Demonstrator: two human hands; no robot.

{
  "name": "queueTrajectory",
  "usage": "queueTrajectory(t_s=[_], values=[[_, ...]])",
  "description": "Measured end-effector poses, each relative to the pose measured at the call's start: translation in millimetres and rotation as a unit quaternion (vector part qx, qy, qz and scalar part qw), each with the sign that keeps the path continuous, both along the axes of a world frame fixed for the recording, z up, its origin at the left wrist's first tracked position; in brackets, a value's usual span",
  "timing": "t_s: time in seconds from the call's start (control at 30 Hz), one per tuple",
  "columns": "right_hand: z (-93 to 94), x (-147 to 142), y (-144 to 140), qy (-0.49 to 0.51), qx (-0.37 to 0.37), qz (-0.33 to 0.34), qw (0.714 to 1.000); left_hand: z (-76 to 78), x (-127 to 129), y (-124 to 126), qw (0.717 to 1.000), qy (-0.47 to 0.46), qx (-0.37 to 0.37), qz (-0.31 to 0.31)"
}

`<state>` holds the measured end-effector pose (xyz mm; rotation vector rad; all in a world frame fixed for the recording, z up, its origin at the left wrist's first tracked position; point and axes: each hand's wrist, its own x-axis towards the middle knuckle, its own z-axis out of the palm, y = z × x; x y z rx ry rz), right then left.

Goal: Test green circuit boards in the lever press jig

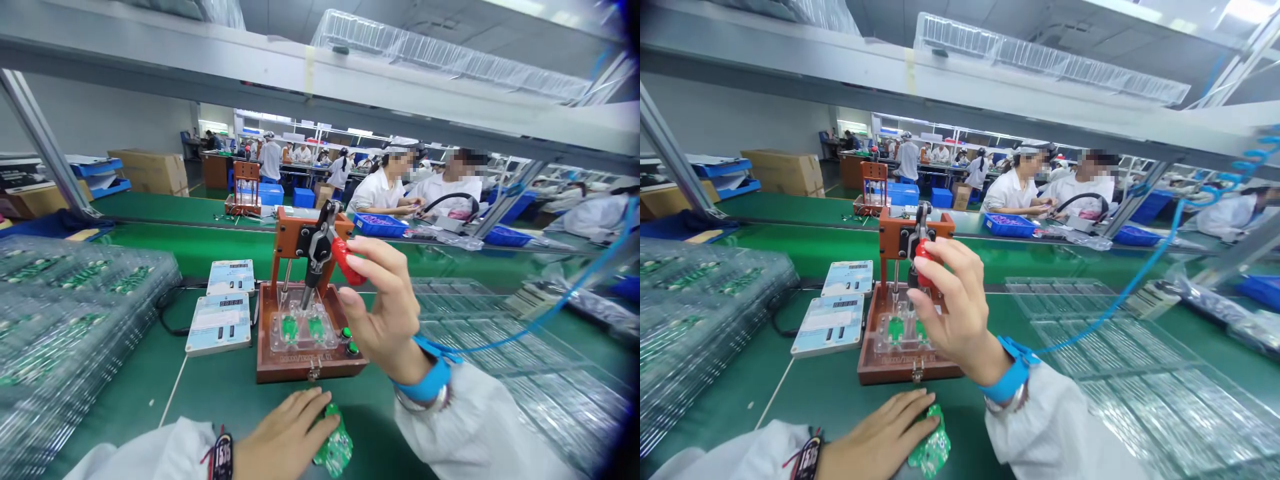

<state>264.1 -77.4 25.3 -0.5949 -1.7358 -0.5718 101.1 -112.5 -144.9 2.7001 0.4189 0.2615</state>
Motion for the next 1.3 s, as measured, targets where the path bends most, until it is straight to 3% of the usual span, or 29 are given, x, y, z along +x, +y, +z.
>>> queueTrajectory(t_s=[0.23,0.47,0.53,0.6,0.63,0.73,0.77,0.83,0.87,0.93,1.03,1.07,1.17,1.23,1.3], values=[[-6.7,-2.7,27.9,0.045,-0.005,0.077,0.996,3.8,2.7,1.2,0.999,0.000,-0.047,0.018],[-6.4,-2.4,28.1,0.023,0.029,0.003,0.999,-3.0,5.9,2.5,0.997,-0.057,-0.055,0.014],[10.8,-3.1,25.0,0.051,0.063,-0.002,0.997,-2.6,6.4,2.2,0.997,-0.054,-0.053,0.012],[43.0,-3.6,27.2,0.107,0.047,0.014,0.993,0.6,6.1,0.9,0.997,-0.050,-0.059,0.014],[63.2,-3.6,32.5,0.137,0.007,0.031,0.990,3.3,5.6,0.0,0.997,-0.048,-0.064,0.018],[120.9,-1.1,68.6,0.131,-0.210,0.098,0.964,13.4,3.0,-3.3,0.995,-0.039,-0.080,0.039],[132.9,1.2,84.7,0.135,-0.296,0.078,0.943,16.8,2.0,-4.2,0.995,-0.037,-0.083,0.047],[137.7,8.8,112.6,0.120,-0.368,-0.005,0.922,22.6,0.3,-5.3,0.994,-0.037,-0.086,0.058],[129.7,14.1,121.0,0.119,-0.372,-0.040,0.920,24.5,-0.2,-5.6,0.994,-0.038,-0.084,0.063],[95.4,26.8,120.9,0.134,-0.327,-0.079,0.932,25.6,-0.2,-5.9,0.994,-0.036,-0.072,0.068],[16.8,45.4,84.8,0.211,-0.208,-0.069,0.953,20.5,2.4,-5.7,0.996,-0.028,-0.043,0.067],[-10.2,49.8,68.1,0.224,-0.200,-0.053,0.952,17.9,3.6,-5.2,0.997,-0.028,-0.036,0.068],[-73.4,54.6,24.6,0.108,-0.350,0.003,0.931,12.7,5.9,-1.8,0.996,-0.037,-0.028,0.079],[-94.9,53.3,9.1,-0.006,-0.438,0.040,0.898,15.4,4.2,1.8,0.996,-0.037,-0.035,0.074],[-103.1,52.2,4.9,-0.072,-0.468,0.054,0.879,23.8,-0.5,5.3,0.996,-0.024,-0.057,0.058]])
